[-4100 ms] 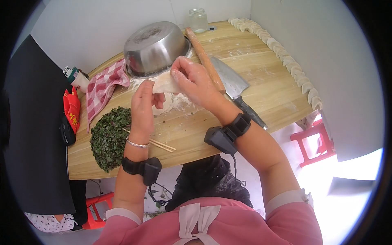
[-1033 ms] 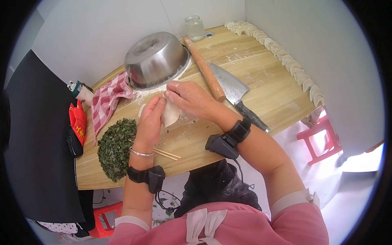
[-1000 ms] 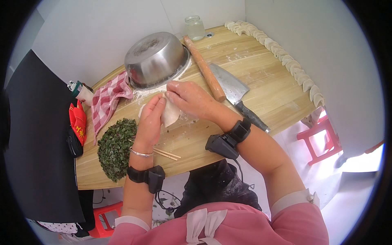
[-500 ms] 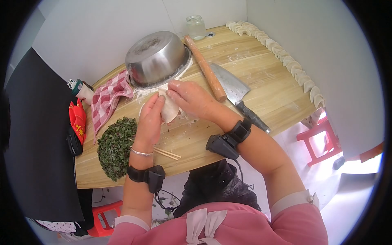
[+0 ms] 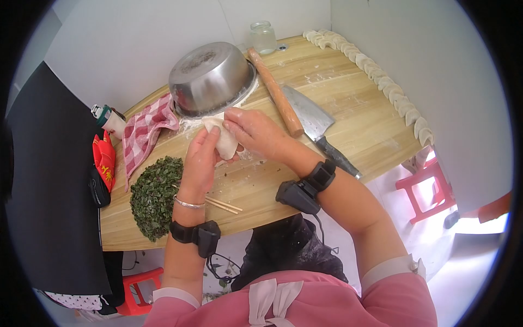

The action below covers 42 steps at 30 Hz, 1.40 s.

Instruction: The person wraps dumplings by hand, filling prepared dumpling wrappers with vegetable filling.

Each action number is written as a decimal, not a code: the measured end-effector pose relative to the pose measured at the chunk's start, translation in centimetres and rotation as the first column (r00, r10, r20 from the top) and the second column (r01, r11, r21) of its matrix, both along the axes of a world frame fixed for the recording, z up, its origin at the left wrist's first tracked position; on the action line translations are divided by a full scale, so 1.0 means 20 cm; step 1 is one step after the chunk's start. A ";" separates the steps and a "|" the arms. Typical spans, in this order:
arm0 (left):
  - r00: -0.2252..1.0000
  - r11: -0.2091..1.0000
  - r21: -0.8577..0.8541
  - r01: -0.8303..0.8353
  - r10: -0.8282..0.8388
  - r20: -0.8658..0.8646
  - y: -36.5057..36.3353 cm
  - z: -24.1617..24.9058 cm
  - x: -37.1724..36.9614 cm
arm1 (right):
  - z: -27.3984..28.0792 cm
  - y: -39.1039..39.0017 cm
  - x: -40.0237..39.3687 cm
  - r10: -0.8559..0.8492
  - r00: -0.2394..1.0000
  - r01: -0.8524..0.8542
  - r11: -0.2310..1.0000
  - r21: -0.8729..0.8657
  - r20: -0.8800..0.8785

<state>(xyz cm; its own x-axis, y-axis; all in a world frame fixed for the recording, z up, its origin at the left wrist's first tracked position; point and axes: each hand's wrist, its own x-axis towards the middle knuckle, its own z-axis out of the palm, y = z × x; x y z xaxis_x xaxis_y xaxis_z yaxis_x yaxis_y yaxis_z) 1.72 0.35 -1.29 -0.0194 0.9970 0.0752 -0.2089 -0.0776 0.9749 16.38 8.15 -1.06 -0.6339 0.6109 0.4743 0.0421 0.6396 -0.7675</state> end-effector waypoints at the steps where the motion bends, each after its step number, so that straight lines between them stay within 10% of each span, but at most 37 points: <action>1: 1.000 1.000 0.003 0.012 -0.012 0.009 0.00 0.00 0.00 | 0.00 -0.01 0.00 -0.010 1.000 0.010 0.999 -0.033 -0.013; 8: 0.980 0.992 0.074 -0.099 0.110 -0.166 0.01 -0.06 -0.03 | 0.02 0.01 0.02 -0.058 0.998 0.056 0.997 0.052 0.030; 25: 0.981 0.981 0.035 -0.188 0.186 0.052 0.01 -0.03 -0.03 | 0.04 0.00 0.02 0.083 0.996 -0.086 0.985 -0.152 -0.027; 28: 0.979 0.983 0.024 -0.180 0.177 0.096 0.00 0.00 -0.01 | -0.01 0.02 0.00 0.034 0.998 -0.030 0.996 0.078 -0.060; 42: 0.980 0.983 -0.003 -0.181 0.181 0.086 0.00 0.00 -0.04 | 0.02 0.01 0.01 -0.061 0.998 0.061 0.998 0.011 -0.012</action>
